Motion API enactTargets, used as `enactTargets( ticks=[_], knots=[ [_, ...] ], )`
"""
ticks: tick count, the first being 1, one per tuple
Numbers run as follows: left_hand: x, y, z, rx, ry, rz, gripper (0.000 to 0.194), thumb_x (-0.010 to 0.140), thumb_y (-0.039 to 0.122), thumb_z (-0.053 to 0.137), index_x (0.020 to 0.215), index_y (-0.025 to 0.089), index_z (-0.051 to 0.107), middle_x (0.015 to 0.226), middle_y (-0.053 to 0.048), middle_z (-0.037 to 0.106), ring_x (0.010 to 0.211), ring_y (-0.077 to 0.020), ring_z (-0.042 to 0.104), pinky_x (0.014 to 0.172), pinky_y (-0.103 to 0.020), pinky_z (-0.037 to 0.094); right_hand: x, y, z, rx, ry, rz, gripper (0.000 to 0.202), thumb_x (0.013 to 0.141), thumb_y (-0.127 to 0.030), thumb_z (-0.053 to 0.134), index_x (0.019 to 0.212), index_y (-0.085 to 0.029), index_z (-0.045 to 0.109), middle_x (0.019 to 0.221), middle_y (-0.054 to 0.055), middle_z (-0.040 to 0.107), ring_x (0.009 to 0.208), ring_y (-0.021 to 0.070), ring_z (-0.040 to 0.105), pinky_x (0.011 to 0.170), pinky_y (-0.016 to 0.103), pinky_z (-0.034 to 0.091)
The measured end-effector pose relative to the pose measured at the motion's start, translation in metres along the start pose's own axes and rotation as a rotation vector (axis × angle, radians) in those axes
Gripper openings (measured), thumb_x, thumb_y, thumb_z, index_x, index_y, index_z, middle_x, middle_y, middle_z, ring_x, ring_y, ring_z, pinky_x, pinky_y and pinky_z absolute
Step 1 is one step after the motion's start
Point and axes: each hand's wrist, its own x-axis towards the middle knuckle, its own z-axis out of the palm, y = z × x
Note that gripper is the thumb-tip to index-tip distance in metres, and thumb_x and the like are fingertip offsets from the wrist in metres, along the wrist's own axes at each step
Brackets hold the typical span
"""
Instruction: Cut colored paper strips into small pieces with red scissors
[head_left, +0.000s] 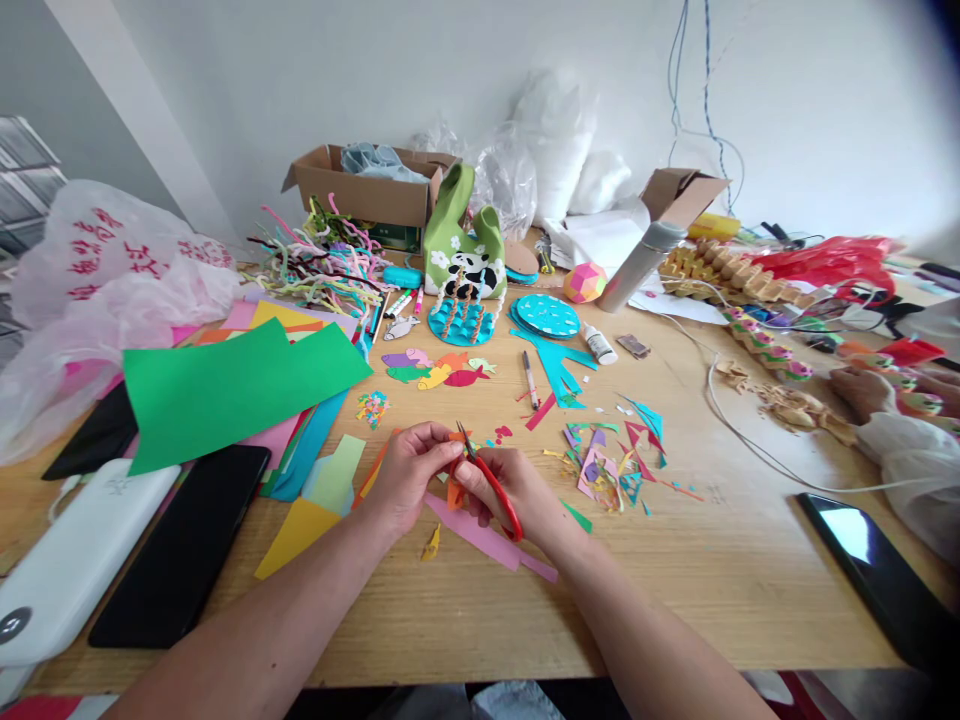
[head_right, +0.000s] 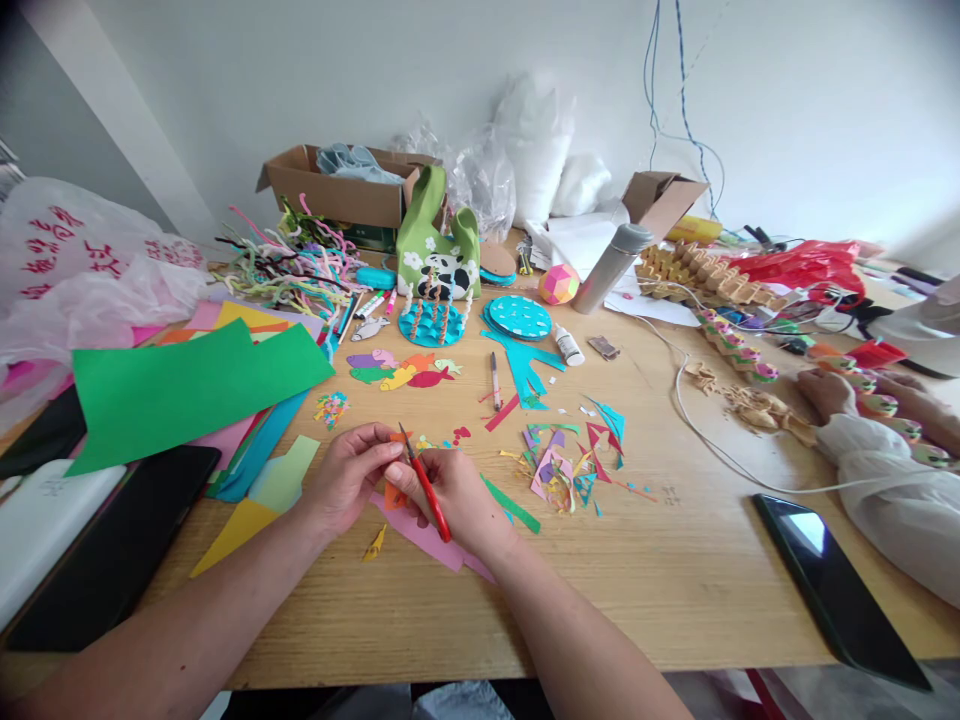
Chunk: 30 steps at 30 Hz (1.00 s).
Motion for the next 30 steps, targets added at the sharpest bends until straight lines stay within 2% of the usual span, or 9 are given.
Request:
enactTargets(
  ticks=[10,18,24,30],
  knots=[
    [-0.0014,0.0038,0.0026,-0.026,0.001,-0.021,0.015,0.064,0.024,0.073,0.066,0.015,0.061,0.059,0.000,0.063,0.053,-0.0109,0.057,0.054,-0.024,0.045,-0.0010,0.0024,-0.0014,-0.031,-0.001,0.018,0.049,0.084,-0.062,0.053,0.070,-0.015,0.055,0.052,0.001,0.059,0.041,0.0107,0.054,0.036,0.017,0.033],
    [-0.0015,0.0022,0.0011,-0.036,-0.040,-0.036,0.015,0.067,0.024,0.072,0.067,0.015,0.060,0.060,0.001,0.062,0.054,-0.0110,0.056,0.054,-0.024,0.044,-0.0006,0.0026,-0.0021,-0.026,0.004,0.001,0.047,0.083,-0.060,0.057,0.074,-0.014,0.057,0.055,0.002,0.060,0.044,0.0117,0.057,0.037,0.017,0.035],
    [-0.0017,0.0037,0.0019,-0.038,-0.019,-0.063,0.017,0.064,0.024,0.074,0.067,0.015,0.059,0.060,0.001,0.061,0.052,-0.0106,0.055,0.052,-0.023,0.042,-0.0005,0.0020,-0.0045,-0.057,-0.013,0.024,0.049,0.082,-0.062,0.056,0.073,-0.014,0.058,0.050,0.000,0.058,0.039,0.0096,0.051,0.034,0.017,0.032],
    [-0.0001,0.0010,-0.0003,-0.035,-0.031,-0.033,0.014,0.066,0.023,0.072,0.067,0.015,0.061,0.060,0.001,0.061,0.053,-0.0094,0.053,0.053,-0.022,0.041,0.0000,0.0065,-0.0040,-0.048,-0.008,0.021,0.050,0.080,-0.065,0.057,0.069,-0.015,0.054,0.050,0.000,0.058,0.041,0.0116,0.055,0.037,0.019,0.035]
  ],
)
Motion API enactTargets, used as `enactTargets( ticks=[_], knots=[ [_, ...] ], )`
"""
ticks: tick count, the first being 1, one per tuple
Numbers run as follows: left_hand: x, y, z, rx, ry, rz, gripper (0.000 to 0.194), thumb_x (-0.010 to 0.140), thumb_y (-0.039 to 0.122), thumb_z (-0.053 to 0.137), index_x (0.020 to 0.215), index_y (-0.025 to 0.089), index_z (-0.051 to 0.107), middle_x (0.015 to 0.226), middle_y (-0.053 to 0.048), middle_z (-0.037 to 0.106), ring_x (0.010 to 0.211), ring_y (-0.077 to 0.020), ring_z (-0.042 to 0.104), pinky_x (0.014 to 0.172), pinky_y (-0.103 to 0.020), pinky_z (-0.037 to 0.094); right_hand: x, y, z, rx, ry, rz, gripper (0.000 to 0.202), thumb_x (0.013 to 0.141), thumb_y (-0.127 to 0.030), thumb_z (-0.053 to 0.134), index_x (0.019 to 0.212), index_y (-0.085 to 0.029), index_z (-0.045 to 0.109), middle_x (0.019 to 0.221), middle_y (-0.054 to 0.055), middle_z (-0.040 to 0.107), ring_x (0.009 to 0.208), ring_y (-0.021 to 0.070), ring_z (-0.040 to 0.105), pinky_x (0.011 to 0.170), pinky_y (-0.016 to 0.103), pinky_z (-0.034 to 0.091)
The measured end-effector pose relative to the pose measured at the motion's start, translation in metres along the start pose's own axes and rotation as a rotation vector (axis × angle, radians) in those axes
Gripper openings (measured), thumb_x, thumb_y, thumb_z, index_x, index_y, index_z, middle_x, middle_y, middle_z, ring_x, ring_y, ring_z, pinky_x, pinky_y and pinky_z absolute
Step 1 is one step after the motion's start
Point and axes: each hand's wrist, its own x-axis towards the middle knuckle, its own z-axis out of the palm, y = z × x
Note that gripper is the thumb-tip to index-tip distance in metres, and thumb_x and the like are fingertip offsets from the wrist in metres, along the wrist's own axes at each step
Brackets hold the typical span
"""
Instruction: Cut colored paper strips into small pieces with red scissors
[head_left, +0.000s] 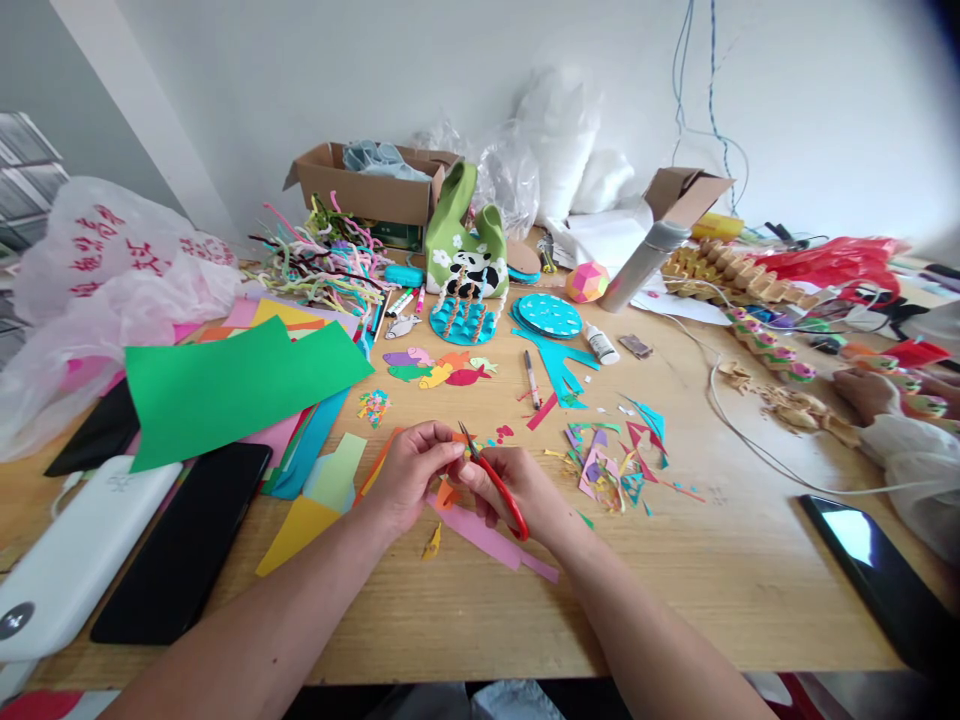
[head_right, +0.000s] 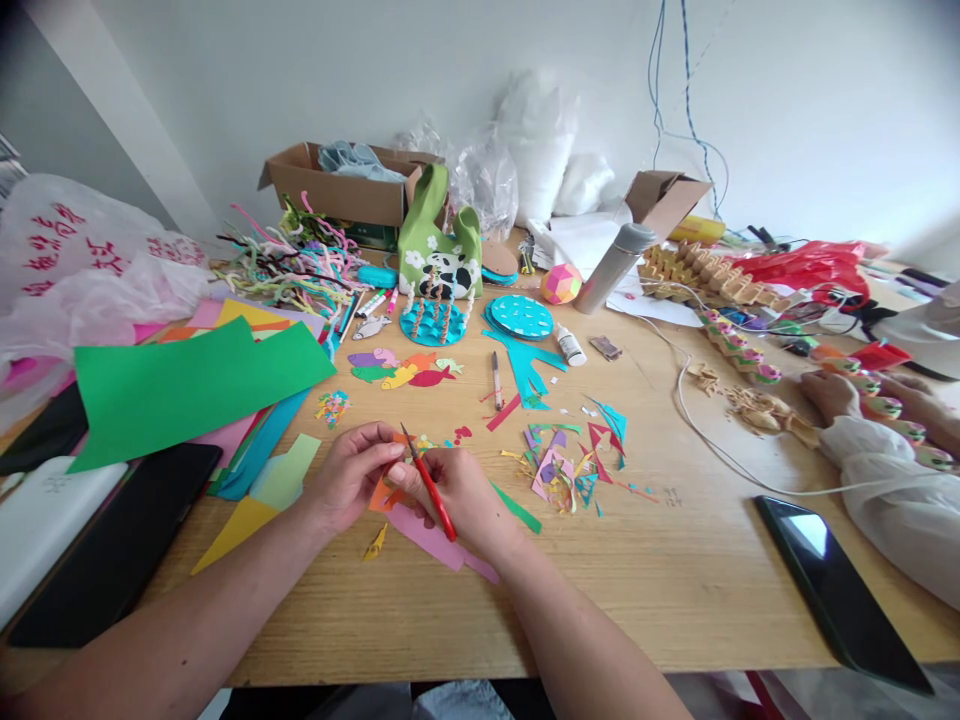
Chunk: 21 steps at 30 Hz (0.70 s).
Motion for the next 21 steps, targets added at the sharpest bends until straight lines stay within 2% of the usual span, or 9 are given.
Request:
enactTargets(
  ticks=[9,13,21],
  knots=[
    [0.0017,0.0000,-0.0014,0.056,0.003,0.012,0.015,0.066,0.024,0.073,0.066,0.015,0.062,0.058,0.002,0.057,0.051,-0.0080,0.050,0.052,-0.021,0.039,0.0007,-0.0041,-0.0017,0.013,-0.029,0.003,0.049,0.079,-0.063,0.059,0.072,-0.015,0.057,0.050,0.000,0.057,0.041,0.0106,0.053,0.037,0.018,0.035],
    [0.0010,0.0010,-0.0017,0.070,-0.001,0.007,0.014,0.067,0.024,0.072,0.065,0.015,0.062,0.058,0.002,0.056,0.052,-0.0081,0.049,0.052,-0.021,0.039,0.0007,-0.0030,-0.0028,0.005,-0.033,0.003,0.051,0.078,-0.064,0.059,0.066,-0.015,0.054,0.049,0.000,0.057,0.042,0.0116,0.055,0.039,0.019,0.037],
    [0.0013,0.0052,-0.0006,0.105,0.025,0.025,0.015,0.066,0.025,0.071,0.061,0.015,0.061,0.050,0.003,0.051,0.047,-0.0068,0.043,0.046,-0.020,0.032,-0.0002,-0.0053,-0.0049,-0.013,-0.038,0.010,0.052,0.078,-0.064,0.059,0.062,-0.016,0.052,0.047,0.000,0.057,0.039,0.0108,0.053,0.038,0.019,0.035]
  ],
)
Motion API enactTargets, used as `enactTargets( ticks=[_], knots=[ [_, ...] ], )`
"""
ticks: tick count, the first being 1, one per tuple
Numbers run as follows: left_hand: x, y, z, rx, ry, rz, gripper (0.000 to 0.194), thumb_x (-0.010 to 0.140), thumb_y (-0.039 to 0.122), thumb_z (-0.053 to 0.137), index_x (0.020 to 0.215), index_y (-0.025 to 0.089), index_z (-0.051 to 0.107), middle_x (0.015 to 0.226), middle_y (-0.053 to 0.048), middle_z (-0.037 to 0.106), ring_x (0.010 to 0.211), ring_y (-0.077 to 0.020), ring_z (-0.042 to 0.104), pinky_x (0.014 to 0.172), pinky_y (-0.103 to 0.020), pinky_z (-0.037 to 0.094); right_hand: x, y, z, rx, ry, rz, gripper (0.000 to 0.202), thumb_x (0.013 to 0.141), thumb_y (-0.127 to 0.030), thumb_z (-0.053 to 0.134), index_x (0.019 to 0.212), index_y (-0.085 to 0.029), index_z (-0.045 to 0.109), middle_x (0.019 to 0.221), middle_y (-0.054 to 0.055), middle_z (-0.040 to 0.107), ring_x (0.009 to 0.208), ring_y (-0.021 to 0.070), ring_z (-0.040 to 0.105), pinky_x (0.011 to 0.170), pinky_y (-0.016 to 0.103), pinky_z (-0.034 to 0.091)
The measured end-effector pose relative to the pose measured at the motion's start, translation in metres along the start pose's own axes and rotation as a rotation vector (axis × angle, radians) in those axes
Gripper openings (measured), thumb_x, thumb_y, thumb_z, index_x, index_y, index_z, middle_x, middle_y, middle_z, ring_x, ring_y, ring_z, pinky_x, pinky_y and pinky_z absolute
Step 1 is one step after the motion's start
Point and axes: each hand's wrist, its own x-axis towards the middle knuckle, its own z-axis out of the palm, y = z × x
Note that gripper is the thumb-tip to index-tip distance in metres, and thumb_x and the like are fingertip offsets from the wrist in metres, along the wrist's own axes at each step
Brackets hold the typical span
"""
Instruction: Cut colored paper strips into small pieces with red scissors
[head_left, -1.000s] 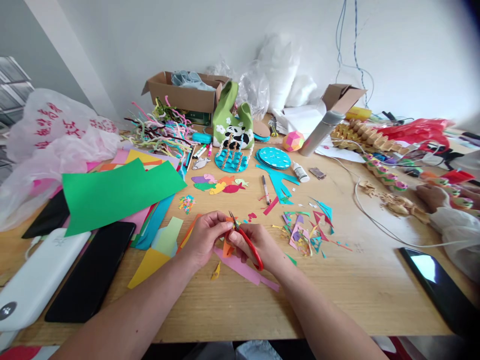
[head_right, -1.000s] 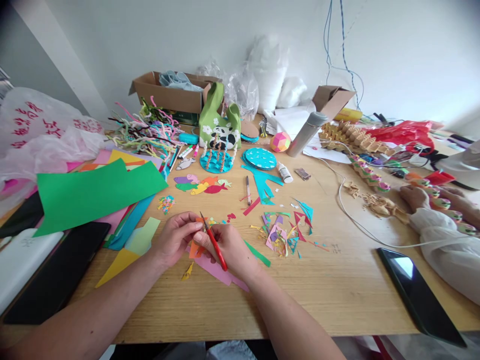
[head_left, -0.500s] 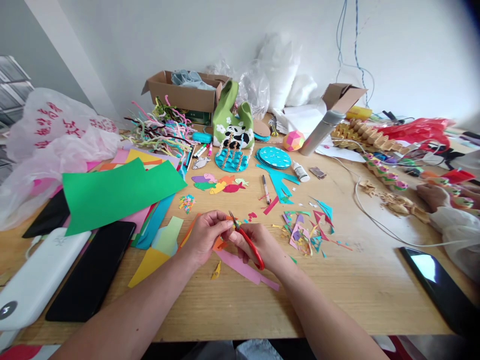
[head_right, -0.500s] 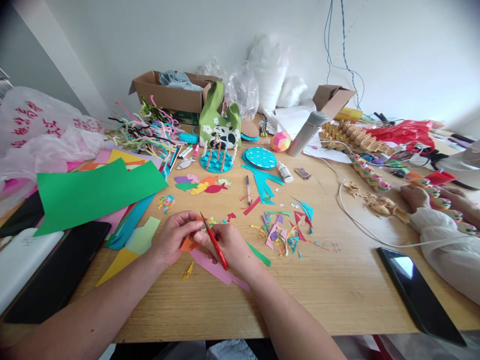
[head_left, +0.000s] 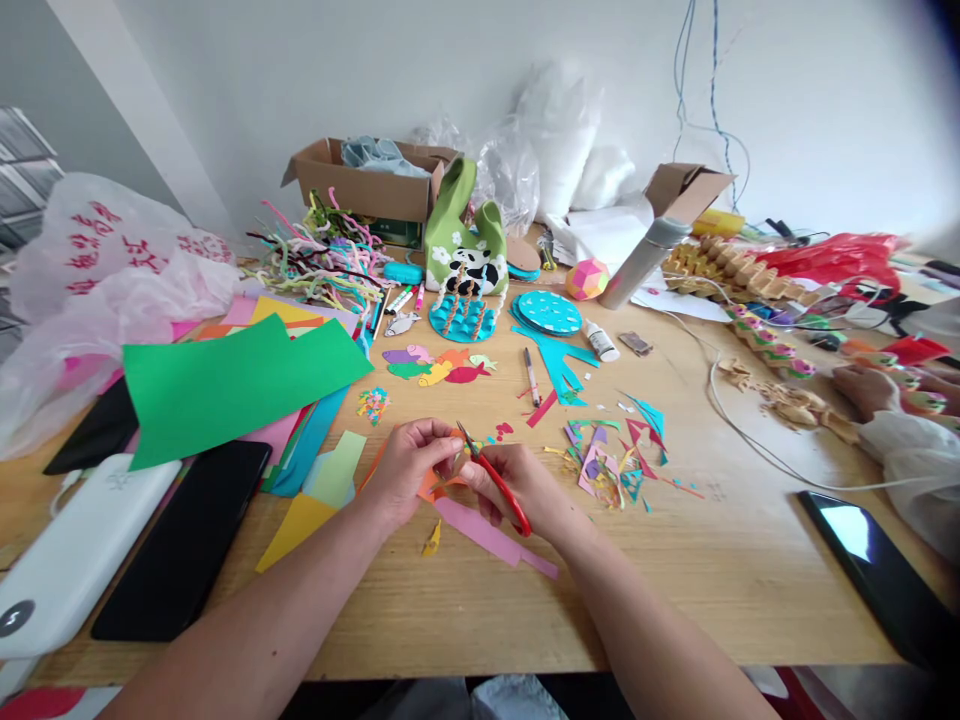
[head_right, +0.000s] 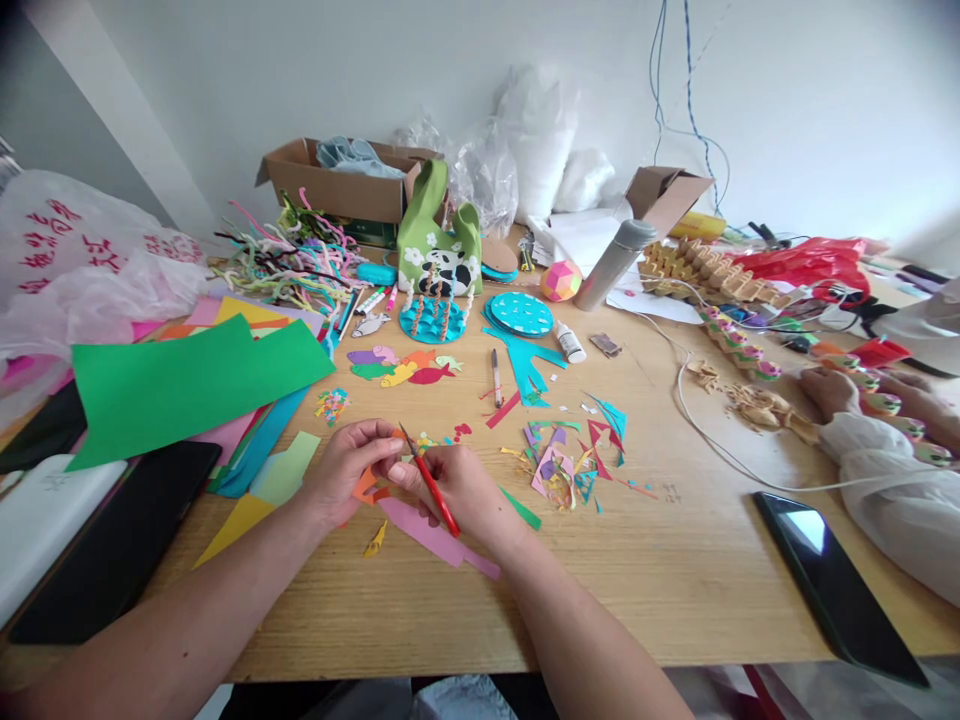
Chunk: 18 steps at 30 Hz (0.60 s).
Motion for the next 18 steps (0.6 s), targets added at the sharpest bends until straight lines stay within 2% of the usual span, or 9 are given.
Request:
enactTargets(
  ticks=[9,18],
  knots=[
    [-0.0010,0.0046,0.0012,0.076,-0.010,0.003,0.014,0.066,0.023,0.068,0.058,0.015,0.059,0.047,0.004,0.048,0.046,-0.0067,0.039,0.047,-0.021,0.031,-0.0004,0.0016,-0.0017,-0.024,-0.038,-0.014,0.051,0.079,-0.064,0.058,0.064,-0.015,0.054,0.048,-0.001,0.056,0.041,0.0118,0.054,0.039,0.019,0.036],
    [0.0009,0.0040,-0.0012,0.056,-0.015,-0.018,0.015,0.066,0.024,0.068,0.060,0.015,0.058,0.048,0.004,0.047,0.046,-0.0072,0.041,0.047,-0.021,0.032,-0.0005,-0.0001,-0.0033,-0.015,-0.032,0.018,0.049,0.078,-0.061,0.062,0.062,-0.016,0.051,0.047,-0.001,0.057,0.037,0.0098,0.051,0.036,0.018,0.034]
  ],
)
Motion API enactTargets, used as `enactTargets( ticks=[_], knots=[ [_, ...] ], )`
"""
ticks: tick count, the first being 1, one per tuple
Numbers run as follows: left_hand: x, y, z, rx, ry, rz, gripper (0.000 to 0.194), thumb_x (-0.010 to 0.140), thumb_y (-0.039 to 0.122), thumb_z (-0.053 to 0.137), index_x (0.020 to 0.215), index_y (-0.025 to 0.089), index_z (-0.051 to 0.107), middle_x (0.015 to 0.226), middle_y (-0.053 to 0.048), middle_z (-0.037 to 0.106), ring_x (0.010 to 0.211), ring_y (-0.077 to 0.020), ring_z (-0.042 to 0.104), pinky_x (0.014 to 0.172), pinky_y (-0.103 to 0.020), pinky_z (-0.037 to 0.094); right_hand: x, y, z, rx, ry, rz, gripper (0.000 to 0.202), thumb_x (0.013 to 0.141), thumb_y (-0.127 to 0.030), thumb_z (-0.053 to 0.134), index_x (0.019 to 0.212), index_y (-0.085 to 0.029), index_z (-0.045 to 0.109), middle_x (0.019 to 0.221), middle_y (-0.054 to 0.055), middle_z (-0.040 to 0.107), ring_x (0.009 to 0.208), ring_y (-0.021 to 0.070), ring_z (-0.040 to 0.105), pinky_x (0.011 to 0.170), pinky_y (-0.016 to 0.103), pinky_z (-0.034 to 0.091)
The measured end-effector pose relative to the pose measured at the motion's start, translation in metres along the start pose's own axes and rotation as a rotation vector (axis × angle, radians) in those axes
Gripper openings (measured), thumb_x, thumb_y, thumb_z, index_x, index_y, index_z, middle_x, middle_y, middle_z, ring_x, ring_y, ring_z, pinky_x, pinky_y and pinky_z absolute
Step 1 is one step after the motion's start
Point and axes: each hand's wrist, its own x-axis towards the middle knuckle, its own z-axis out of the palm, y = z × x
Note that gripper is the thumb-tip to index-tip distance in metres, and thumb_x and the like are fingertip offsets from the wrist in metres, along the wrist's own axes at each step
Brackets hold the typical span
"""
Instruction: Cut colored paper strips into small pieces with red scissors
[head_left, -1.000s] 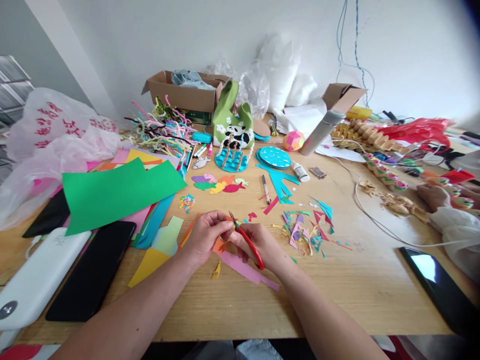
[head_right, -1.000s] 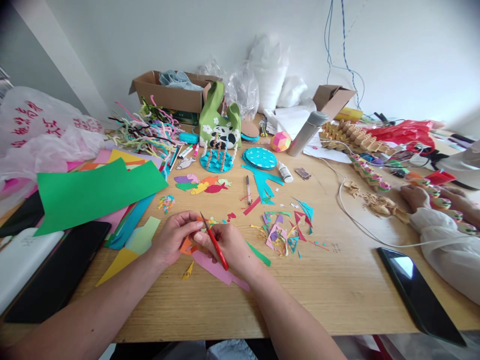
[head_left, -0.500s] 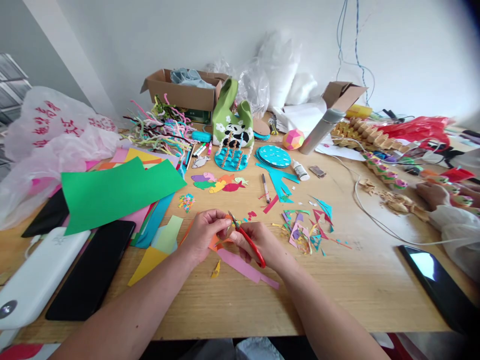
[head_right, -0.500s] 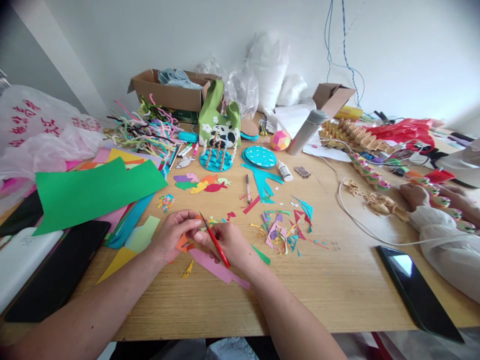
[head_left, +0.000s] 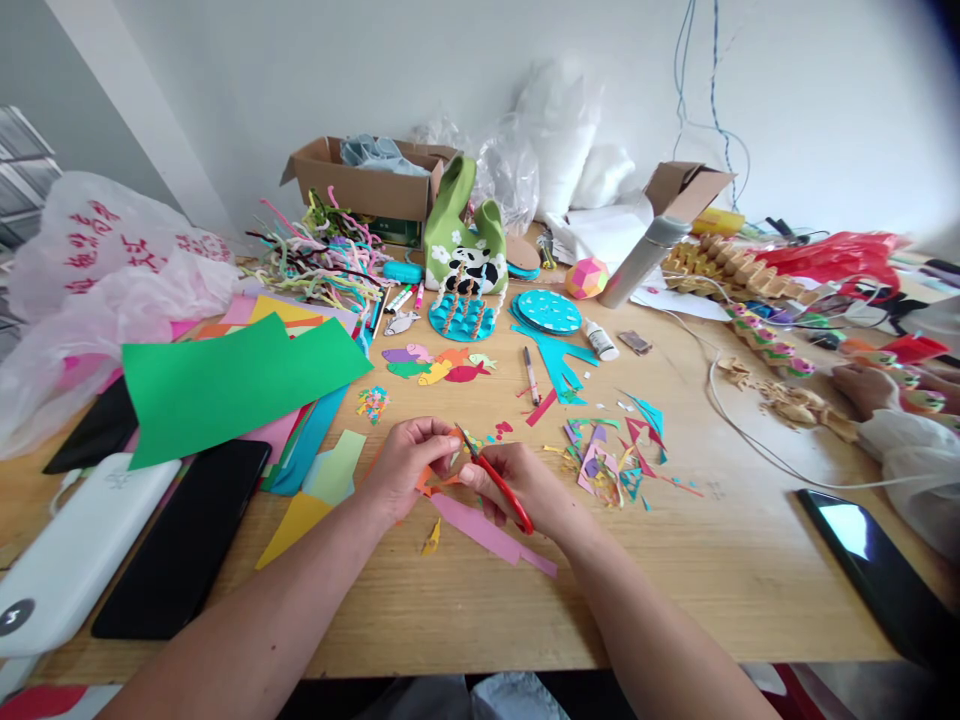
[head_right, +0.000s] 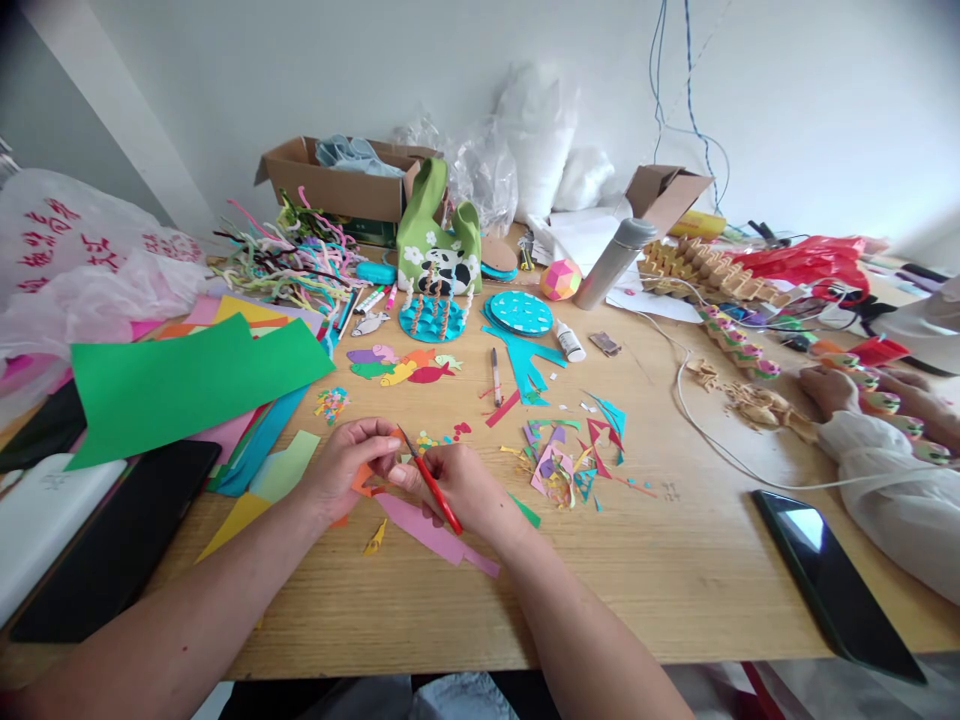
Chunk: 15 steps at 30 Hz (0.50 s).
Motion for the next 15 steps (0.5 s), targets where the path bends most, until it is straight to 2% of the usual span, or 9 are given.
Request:
enactTargets(
  ticks=[3,8,15],
  knots=[
    [0.0006,-0.0002,-0.0013,-0.010,-0.016,-0.017,0.015,0.069,0.026,0.066,0.062,0.015,0.059,0.048,0.003,0.049,0.046,-0.0076,0.042,0.046,-0.021,0.031,-0.0001,-0.0001,-0.0001,0.004,-0.001,0.005,0.048,0.078,-0.059,0.063,0.061,-0.016,0.051,0.046,-0.001,0.057,0.036,0.0097,0.051,0.035,0.017,0.034],
    [-0.0002,0.0008,-0.0017,-0.009,-0.080,-0.043,0.024,0.071,0.026,0.067,0.056,0.015,0.051,0.047,0.006,0.044,0.043,-0.0048,0.034,0.045,-0.021,0.025,0.0005,0.0008,0.0003,0.010,0.013,-0.001,0.046,0.079,-0.057,0.064,0.061,-0.016,0.051,0.046,-0.001,0.057,0.036,0.0101,0.052,0.034,0.017,0.034],
    [0.0032,-0.0025,-0.0033,-0.007,-0.058,0.011,0.021,0.071,0.022,0.067,0.056,0.015,0.054,0.048,0.004,0.047,0.048,-0.0069,0.038,0.050,-0.023,0.029,0.0011,-0.0001,-0.0001,0.023,0.003,-0.004,0.045,0.079,-0.055,0.065,0.060,-0.016,0.050,0.045,-0.001,0.056,0.036,0.0098,0.052,0.034,0.017,0.034]
  ],
)
